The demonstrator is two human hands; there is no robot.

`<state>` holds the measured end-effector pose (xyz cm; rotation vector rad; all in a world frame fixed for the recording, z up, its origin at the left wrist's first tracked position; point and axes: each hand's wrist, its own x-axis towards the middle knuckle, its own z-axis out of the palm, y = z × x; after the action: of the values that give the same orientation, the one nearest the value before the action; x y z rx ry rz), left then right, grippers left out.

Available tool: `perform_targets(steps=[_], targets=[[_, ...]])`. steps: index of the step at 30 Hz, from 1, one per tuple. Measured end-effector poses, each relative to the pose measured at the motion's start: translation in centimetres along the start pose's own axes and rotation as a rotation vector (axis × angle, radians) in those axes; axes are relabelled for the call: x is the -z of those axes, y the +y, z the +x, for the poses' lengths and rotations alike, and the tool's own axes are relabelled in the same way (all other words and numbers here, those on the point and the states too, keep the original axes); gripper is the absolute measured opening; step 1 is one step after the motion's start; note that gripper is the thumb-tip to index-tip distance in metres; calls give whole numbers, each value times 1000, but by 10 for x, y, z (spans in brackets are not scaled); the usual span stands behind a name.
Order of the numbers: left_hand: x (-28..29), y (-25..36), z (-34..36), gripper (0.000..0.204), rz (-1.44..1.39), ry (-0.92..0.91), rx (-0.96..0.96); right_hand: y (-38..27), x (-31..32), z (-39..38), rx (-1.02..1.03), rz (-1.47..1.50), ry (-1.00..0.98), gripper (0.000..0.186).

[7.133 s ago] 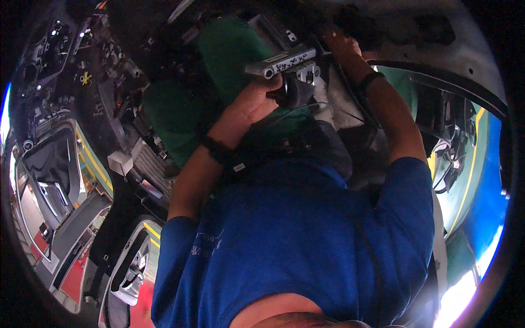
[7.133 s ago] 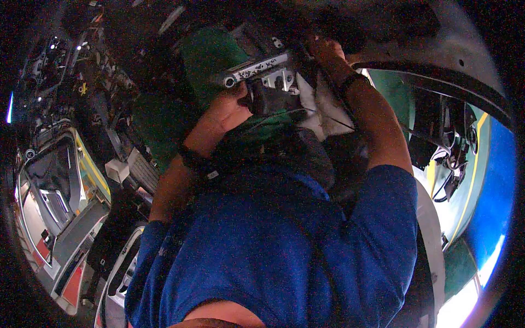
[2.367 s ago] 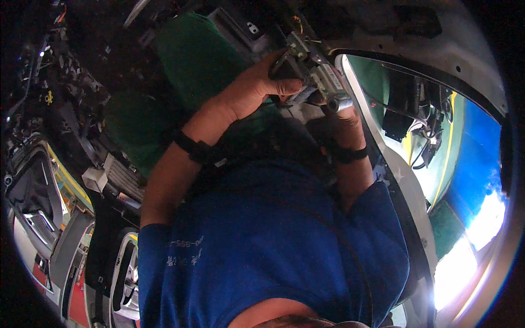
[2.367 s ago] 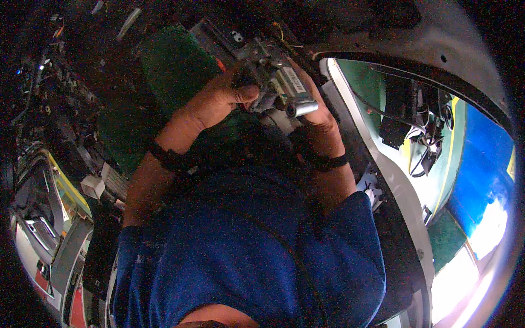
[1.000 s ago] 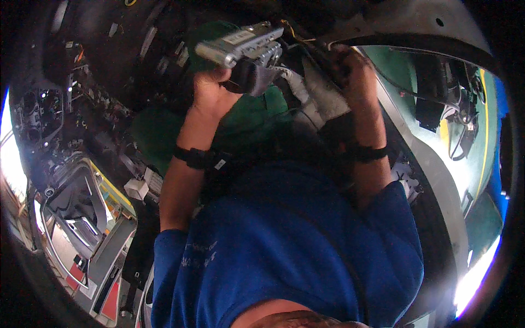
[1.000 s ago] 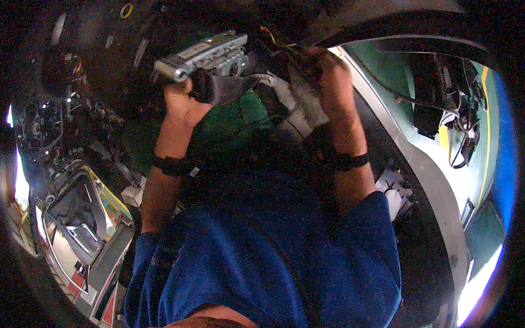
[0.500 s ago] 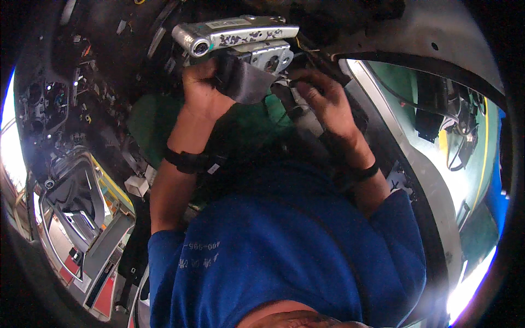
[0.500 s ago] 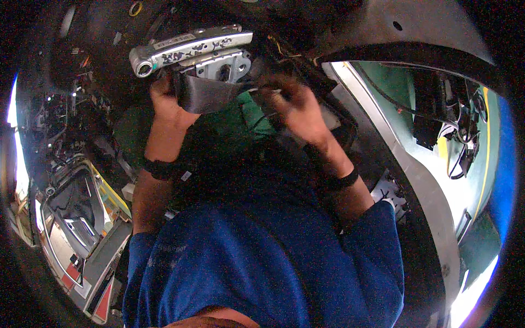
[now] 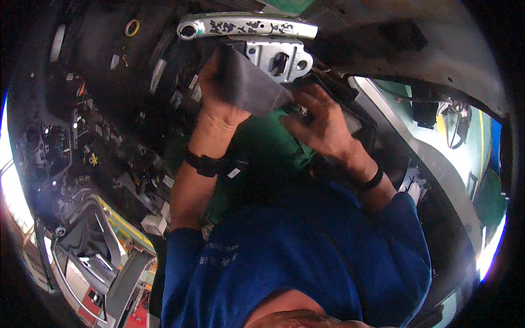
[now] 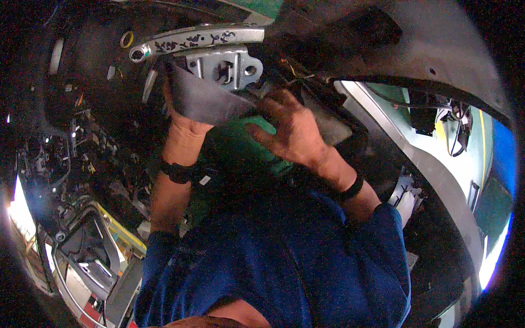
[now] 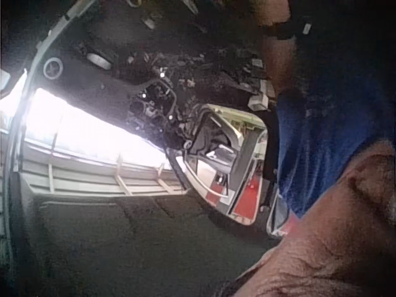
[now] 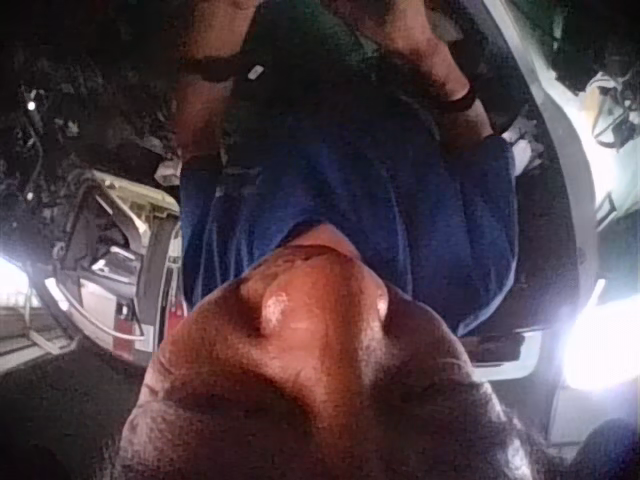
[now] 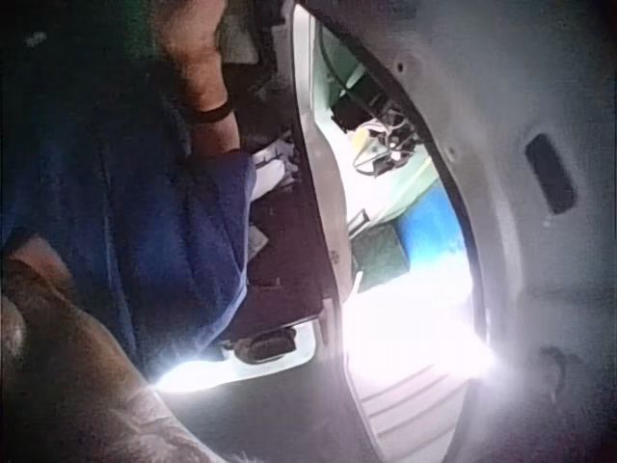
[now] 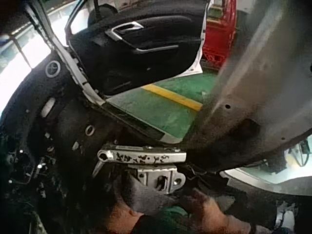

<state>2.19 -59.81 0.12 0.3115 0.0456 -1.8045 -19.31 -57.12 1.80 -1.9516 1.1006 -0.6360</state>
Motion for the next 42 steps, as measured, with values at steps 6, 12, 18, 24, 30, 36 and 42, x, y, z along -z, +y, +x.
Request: perform_targets(steps=[6,12,18,24,30,36,42], targets=[[37,33,19,59,-191,-305,270,-24,-45,18,147,147,-174,29],[56,49,32,63,-210,-343,379,-25,-42,41,129,50,-157,29],[53,40,30,67,62,-186,151,-13,-17,23,-13,-40,78,31],[66,25,11,47,1474,-165,-403,-13,-15,0,-390,351,70,25],[56,14,19,58,441,-169,198,25,-47,-3,-312,480,394,34],[43,14,10,60,980,-63,74,41,-61,-15,-395,747,409,32],[26,20,22,55,1059,98,139,39,-59,-12,-281,371,323,36]])
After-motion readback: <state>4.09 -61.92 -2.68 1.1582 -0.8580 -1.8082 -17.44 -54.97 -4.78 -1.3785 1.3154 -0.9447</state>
